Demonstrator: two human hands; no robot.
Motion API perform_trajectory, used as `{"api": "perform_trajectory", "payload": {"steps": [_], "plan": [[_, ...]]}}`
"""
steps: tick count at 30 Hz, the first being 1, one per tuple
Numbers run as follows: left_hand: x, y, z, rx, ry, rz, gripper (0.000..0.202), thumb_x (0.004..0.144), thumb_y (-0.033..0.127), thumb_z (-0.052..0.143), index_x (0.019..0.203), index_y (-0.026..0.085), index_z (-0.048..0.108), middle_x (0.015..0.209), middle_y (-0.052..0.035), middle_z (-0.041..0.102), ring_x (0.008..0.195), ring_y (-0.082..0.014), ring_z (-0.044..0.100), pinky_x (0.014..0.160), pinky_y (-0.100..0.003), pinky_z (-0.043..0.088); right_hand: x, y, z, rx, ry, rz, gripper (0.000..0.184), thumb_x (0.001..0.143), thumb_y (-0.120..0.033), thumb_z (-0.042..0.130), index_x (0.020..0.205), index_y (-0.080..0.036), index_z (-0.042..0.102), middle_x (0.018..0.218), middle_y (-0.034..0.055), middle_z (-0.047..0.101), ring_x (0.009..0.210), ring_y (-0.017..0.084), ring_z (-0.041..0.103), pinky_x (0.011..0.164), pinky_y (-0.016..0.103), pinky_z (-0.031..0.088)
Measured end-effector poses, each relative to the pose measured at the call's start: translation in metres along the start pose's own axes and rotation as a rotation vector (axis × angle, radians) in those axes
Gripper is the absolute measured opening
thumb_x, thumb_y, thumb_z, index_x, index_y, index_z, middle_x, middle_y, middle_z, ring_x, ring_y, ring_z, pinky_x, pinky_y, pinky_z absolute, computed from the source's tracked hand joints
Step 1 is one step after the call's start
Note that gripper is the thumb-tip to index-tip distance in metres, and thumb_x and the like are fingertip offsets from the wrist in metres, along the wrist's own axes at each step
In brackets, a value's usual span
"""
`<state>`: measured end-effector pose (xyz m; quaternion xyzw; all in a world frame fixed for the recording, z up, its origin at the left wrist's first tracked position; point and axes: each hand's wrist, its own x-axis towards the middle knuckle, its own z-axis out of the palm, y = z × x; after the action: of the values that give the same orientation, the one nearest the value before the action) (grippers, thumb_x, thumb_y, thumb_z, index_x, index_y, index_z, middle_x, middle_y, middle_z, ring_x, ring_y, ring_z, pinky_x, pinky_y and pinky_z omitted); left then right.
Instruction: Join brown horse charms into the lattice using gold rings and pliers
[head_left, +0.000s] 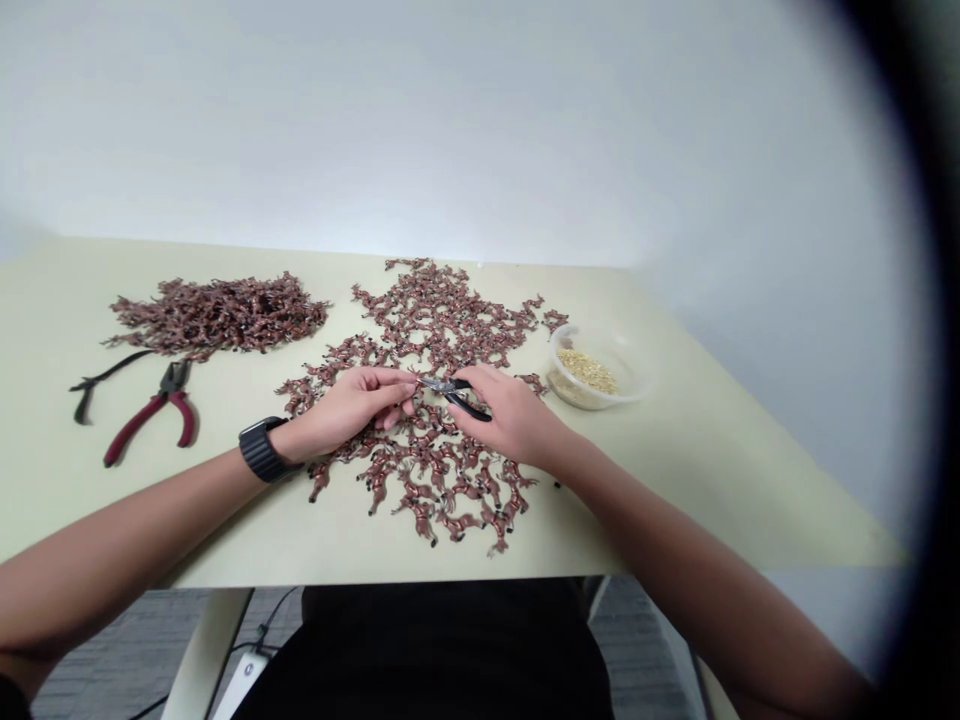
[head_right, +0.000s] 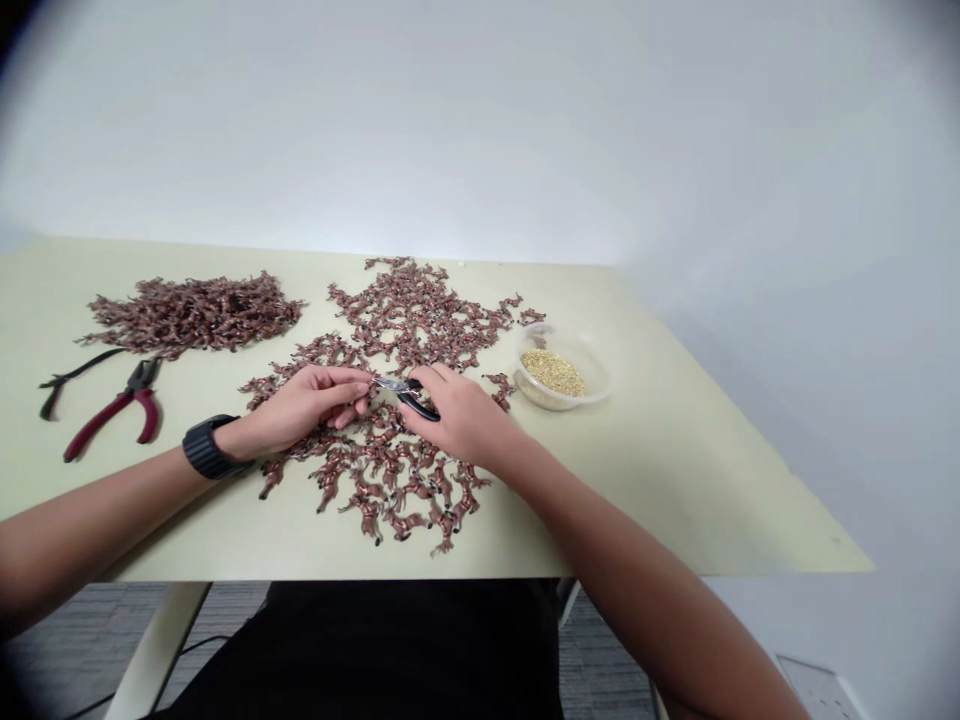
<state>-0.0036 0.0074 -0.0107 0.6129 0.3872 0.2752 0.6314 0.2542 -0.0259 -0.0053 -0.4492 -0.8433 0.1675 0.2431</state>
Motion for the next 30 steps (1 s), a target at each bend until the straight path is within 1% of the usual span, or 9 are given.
{"api": "perform_trajectory", "payload": {"steps": [7,11,14,17,20,23,26,28,30], "plan": [[0.0,0.001,0.0,0.008,0.007,-0.001,0.031,0.093,0.044,0.066,0.1,0.015,0.076,0.085,-0.0076,0.07,0.055,-0.0085,0.048,0.052,-0.024,0.039,0.0,0.003,0.001,-0.01,-0.002,-0.002,0.03,0.099,-0.041,0.053,0.121,-0.021,0.058,0.105,0.0086,0.065,0.086,0.022,0.061,0.075,0.034,0.047],[-0.001,0.001,0.0,0.003,0.001,-0.004,0.03,0.094,0.043,0.067,0.101,0.015,0.076,0.087,-0.0084,0.072,0.056,-0.0083,0.05,0.054,-0.024,0.041,0.0,0.002,0.002,-0.013,0.001,-0.002,0.03,0.099,-0.04,0.052,0.121,-0.021,0.058,0.105,0.0087,0.065,0.087,0.022,0.062,0.077,0.034,0.047],[-0.001,0.0,0.0,-0.054,-0.001,-0.006,0.031,0.094,0.042,0.067,0.102,0.014,0.076,0.092,-0.0099,0.073,0.059,-0.0089,0.054,0.058,-0.024,0.046,0.0,0.0,0.001,-0.012,0.003,-0.008,0.028,0.099,-0.039,0.052,0.119,-0.021,0.058,0.105,0.0088,0.065,0.087,0.022,0.062,0.077,0.034,0.047],[-0.001,-0.001,0.0,-0.145,-0.003,0.003,0.031,0.095,0.042,0.067,0.107,0.014,0.075,0.098,-0.0119,0.075,0.065,-0.0114,0.061,0.064,-0.027,0.052,0.0,-0.001,0.002,-0.015,0.011,0.006,0.026,0.099,-0.039,0.052,0.118,-0.021,0.058,0.105,0.0085,0.065,0.087,0.022,0.062,0.076,0.034,0.047],[0.0,-0.003,0.0,-0.148,-0.009,0.03,0.033,0.094,0.04,0.069,0.111,0.013,0.075,0.104,-0.0142,0.076,0.07,-0.0131,0.066,0.067,-0.027,0.054,0.0,-0.001,0.004,-0.012,0.032,0.031,0.028,0.099,-0.04,0.052,0.119,-0.021,0.058,0.105,0.0086,0.065,0.086,0.022,0.061,0.074,0.034,0.046],[-0.001,-0.003,0.002,-0.129,0.034,0.066,0.037,0.091,0.039,0.073,0.118,0.014,0.073,0.103,-0.0139,0.077,0.07,-0.0127,0.067,0.065,-0.025,0.054,0.0,-0.004,0.008,0.0,0.066,0.066,0.03,0.099,-0.042,0.052,0.119,-0.02,0.059,0.104,0.009,0.066,0.085,0.022,0.06,0.071,0.033,0.044],[-0.003,-0.002,0.007,-0.118,0.097,0.094,0.037,0.088,0.04,0.076,0.113,0.013,0.076,0.101,-0.0138,0.078,0.067,-0.0122,0.066,0.063,-0.024,0.055,-0.001,-0.011,0.013,0.061,0.105,0.109,0.029,0.099,-0.042,0.052,0.117,-0.02,0.06,0.103,0.0082,0.065,0.085,0.021,0.058,0.071,0.032,0.042],[-0.005,0.0,0.012,-0.091,0.143,0.113,0.035,0.086,0.041,0.077,0.106,0.011,0.078,0.096,-0.0134,0.078,0.064,-0.0124,0.066,0.062,-0.025,0.057,-0.001,-0.016,0.017,0.128,0.115,0.152,0.027,0.099,-0.042,0.052,0.112,-0.02,0.061,0.095,0.0057,0.064,0.081,0.02,0.056,0.068,0.031,0.041],[-0.008,0.0,0.016,-0.03,0.207,0.145,0.037,0.085,0.041,0.078,0.105,0.01,0.079,0.086,-0.0111,0.078,0.061,-0.0133,0.067,0.061,-0.025,0.058,-0.001,-0.02,0.021,0.227,0.102,0.21,0.025,0.099,-0.043,0.052,0.106,-0.021,0.061,0.084,0.002,0.06,0.073,0.017,0.052,0.065,0.03,0.04]]}}
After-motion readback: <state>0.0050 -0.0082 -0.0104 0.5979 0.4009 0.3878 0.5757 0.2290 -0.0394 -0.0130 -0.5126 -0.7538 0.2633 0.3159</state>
